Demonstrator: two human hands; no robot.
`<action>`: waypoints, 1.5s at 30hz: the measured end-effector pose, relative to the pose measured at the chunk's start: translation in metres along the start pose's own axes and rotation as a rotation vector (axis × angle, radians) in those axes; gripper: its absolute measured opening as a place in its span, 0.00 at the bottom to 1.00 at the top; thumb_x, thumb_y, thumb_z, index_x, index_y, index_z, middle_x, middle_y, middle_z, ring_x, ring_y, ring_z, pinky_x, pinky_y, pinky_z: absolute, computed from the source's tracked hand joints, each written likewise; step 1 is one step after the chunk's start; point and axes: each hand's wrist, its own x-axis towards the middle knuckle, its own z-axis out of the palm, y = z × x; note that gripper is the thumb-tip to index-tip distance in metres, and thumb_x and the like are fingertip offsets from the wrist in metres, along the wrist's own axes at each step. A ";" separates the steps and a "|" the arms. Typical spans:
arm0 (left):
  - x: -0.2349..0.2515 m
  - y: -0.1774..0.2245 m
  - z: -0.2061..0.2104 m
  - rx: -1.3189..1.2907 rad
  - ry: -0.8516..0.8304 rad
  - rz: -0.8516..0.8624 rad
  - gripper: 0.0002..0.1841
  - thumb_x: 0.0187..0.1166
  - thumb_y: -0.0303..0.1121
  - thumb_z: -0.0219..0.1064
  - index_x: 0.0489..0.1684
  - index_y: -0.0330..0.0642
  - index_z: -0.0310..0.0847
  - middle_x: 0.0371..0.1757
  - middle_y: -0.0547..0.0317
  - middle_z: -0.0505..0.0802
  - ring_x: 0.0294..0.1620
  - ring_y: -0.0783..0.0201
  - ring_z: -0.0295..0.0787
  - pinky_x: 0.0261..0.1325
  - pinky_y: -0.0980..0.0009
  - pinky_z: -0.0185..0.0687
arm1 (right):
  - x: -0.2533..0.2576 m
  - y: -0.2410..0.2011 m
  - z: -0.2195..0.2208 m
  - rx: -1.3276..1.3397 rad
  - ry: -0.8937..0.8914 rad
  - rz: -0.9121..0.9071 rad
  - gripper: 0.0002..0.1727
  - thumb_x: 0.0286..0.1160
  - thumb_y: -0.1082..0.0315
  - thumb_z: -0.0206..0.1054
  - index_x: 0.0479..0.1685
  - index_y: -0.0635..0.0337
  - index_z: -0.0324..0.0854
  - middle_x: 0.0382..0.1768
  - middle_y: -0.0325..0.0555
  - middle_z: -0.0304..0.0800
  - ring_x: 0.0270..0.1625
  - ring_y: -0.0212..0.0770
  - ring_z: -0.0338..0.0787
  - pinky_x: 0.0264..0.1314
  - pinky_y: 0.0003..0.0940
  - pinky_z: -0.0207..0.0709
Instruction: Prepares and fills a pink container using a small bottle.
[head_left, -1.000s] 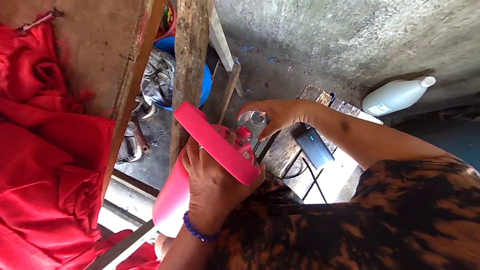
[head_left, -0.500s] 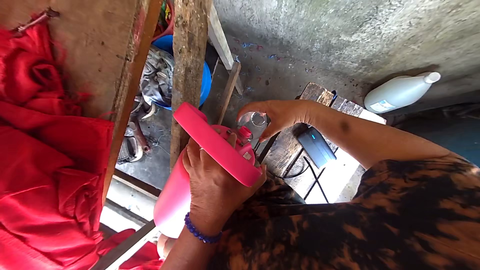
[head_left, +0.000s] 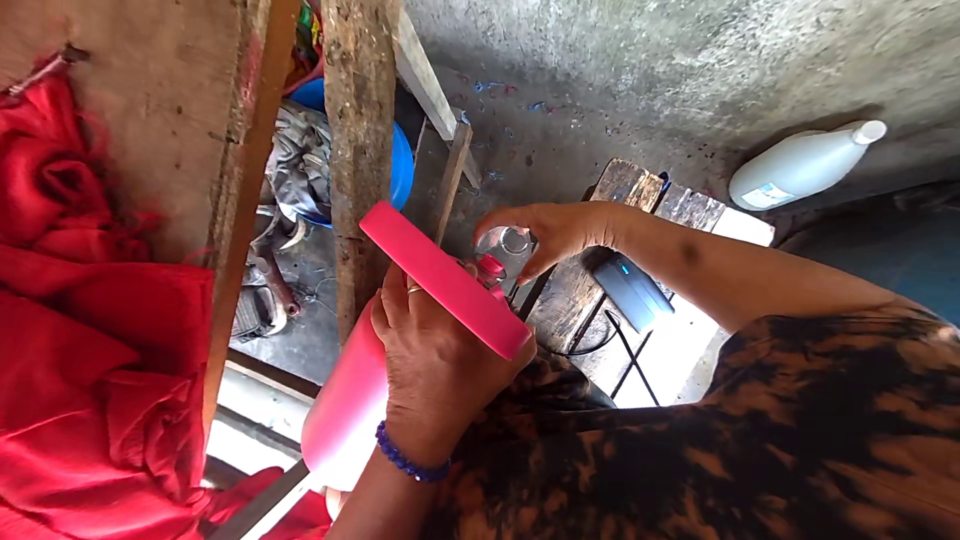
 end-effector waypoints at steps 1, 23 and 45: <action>0.001 0.000 0.001 0.003 -0.003 0.000 0.43 0.48 0.70 0.74 0.59 0.44 0.92 0.70 0.34 0.84 0.72 0.27 0.74 0.63 0.31 0.69 | -0.001 0.003 0.000 0.016 0.004 -0.008 0.41 0.53 0.87 0.80 0.77 0.67 0.74 0.73 0.59 0.81 0.76 0.46 0.80 0.80 0.39 0.73; 0.020 0.003 0.009 0.050 -0.051 0.002 0.43 0.47 0.70 0.75 0.56 0.44 0.92 0.65 0.34 0.87 0.72 0.27 0.76 0.64 0.30 0.69 | 0.004 0.023 -0.005 0.066 0.008 0.026 0.41 0.53 0.87 0.81 0.76 0.65 0.74 0.70 0.58 0.83 0.72 0.48 0.83 0.75 0.43 0.77; 0.033 0.002 0.013 0.058 -0.108 -0.007 0.44 0.46 0.69 0.76 0.56 0.41 0.91 0.64 0.34 0.87 0.69 0.28 0.78 0.62 0.30 0.71 | 0.013 0.050 -0.009 0.145 -0.009 -0.085 0.42 0.51 0.89 0.80 0.76 0.69 0.74 0.69 0.61 0.83 0.71 0.48 0.84 0.75 0.42 0.77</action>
